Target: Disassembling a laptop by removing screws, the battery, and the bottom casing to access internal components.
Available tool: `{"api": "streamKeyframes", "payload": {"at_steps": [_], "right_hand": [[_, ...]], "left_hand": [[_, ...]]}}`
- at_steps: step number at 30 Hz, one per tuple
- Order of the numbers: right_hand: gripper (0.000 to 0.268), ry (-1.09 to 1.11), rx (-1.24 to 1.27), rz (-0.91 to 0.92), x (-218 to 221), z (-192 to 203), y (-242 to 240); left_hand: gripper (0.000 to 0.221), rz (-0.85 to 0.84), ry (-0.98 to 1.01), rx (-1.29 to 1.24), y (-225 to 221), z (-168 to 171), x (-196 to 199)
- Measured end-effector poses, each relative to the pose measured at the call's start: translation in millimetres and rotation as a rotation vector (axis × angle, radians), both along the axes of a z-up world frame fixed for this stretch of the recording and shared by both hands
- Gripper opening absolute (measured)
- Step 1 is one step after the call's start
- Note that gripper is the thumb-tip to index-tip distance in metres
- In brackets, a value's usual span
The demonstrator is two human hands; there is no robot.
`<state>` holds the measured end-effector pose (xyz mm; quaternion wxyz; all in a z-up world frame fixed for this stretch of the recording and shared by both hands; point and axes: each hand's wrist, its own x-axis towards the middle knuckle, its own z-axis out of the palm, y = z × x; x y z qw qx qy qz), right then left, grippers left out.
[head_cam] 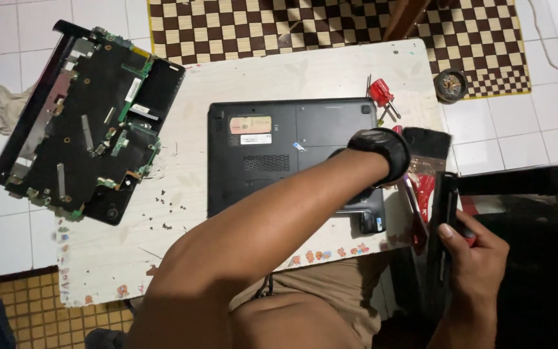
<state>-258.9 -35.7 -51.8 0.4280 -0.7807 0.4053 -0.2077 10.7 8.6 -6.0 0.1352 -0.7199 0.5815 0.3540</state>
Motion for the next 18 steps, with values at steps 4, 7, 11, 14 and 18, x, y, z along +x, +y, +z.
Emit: {"api": "streamKeyframes", "payload": {"at_steps": [4,7,11,14,18], "right_hand": [[0.05,-0.085,0.08,0.099,20.5,22.2,12.6],[0.05,-0.079,0.053,0.175,26.5,27.1,16.4],[0.05,-0.058,0.039,0.173,29.6,29.6,20.8],[0.051,-0.065,0.038,0.172,27.9,26.1,18.4],[0.053,-0.024,0.018,0.149,24.5,24.5,16.5]], "left_hand": [[0.034,0.086,-0.01,0.05,-1.8,-12.5,1.6],[0.022,0.125,-0.013,0.072,0.0,-4.6,2.1],[0.039,0.134,-0.016,0.103,1.2,-0.6,0.5],[0.037,0.167,0.009,0.086,9.7,7.4,-0.2],[0.068,0.122,-0.011,0.156,-4.3,-6.9,10.2]]}}
